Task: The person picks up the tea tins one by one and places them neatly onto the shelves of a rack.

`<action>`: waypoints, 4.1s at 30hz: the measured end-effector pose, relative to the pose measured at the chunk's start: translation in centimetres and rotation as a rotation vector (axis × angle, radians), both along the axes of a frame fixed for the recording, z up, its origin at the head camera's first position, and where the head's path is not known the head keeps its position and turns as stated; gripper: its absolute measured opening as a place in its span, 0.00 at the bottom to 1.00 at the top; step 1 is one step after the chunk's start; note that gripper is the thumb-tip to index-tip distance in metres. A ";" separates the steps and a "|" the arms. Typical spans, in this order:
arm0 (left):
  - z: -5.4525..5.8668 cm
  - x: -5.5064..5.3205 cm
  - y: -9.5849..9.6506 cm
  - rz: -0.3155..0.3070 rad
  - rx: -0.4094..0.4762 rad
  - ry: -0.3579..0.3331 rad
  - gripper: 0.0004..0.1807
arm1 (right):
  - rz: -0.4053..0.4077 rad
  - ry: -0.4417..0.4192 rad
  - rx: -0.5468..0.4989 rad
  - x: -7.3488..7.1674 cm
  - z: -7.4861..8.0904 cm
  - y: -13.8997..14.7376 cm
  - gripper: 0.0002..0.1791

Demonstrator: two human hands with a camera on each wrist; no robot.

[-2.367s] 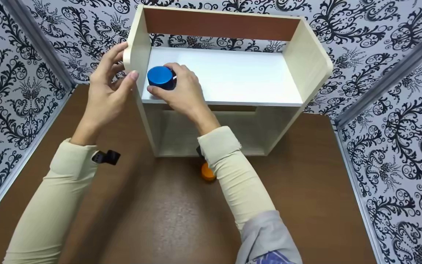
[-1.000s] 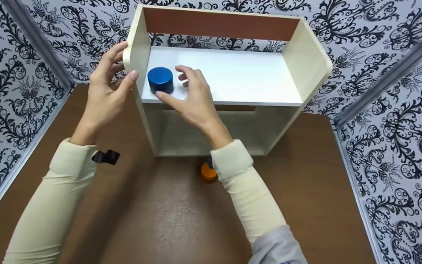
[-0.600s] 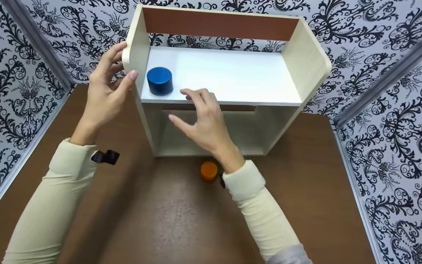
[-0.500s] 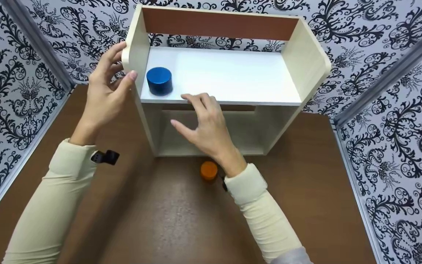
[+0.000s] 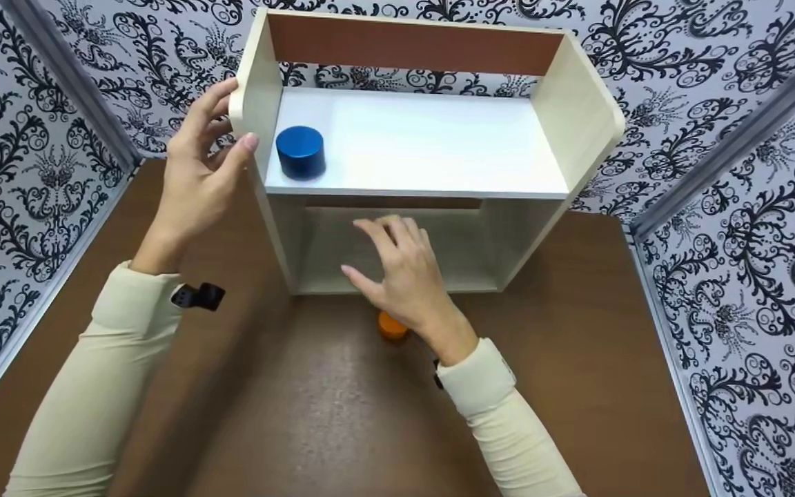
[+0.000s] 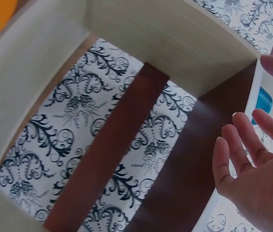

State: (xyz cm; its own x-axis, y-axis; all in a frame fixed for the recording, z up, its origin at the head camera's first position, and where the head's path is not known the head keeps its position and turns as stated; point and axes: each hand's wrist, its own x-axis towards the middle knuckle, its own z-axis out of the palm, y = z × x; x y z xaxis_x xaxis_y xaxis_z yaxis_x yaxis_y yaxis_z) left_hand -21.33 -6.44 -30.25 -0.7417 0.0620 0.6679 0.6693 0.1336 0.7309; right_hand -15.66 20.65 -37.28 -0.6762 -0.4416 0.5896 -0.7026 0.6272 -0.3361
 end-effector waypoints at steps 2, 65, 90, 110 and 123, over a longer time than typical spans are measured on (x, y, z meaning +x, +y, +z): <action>0.0 0.0 0.0 0.000 -0.001 -0.006 0.29 | -0.008 0.008 0.019 0.2 -0.6 0.4 0.31; -0.1 -0.1 -0.1 0.001 -0.015 0.006 0.29 | -0.343 -0.526 0.027 1.1 -14.8 11.0 0.34; -0.1 -0.1 0.0 -0.005 -0.010 -0.021 0.29 | -0.334 -0.588 -0.027 0.7 -17.2 11.0 0.37; -0.1 0.0 0.0 -0.003 -0.015 -0.016 0.30 | -0.342 -0.592 -0.030 0.7 -17.7 11.0 0.35; -0.1 -0.1 0.0 -0.007 -0.012 0.010 0.29 | -0.356 -0.600 -0.014 0.7 -17.9 10.9 0.35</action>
State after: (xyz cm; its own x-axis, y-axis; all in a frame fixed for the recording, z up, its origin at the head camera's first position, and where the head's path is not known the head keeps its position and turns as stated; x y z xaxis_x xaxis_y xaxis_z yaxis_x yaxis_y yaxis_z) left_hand -21.44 -6.47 -30.38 -0.7347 0.0754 0.6742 0.6773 0.1378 0.7227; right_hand -14.98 31.59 -55.14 -0.9892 -0.1275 0.0725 -0.1451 0.7777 -0.6117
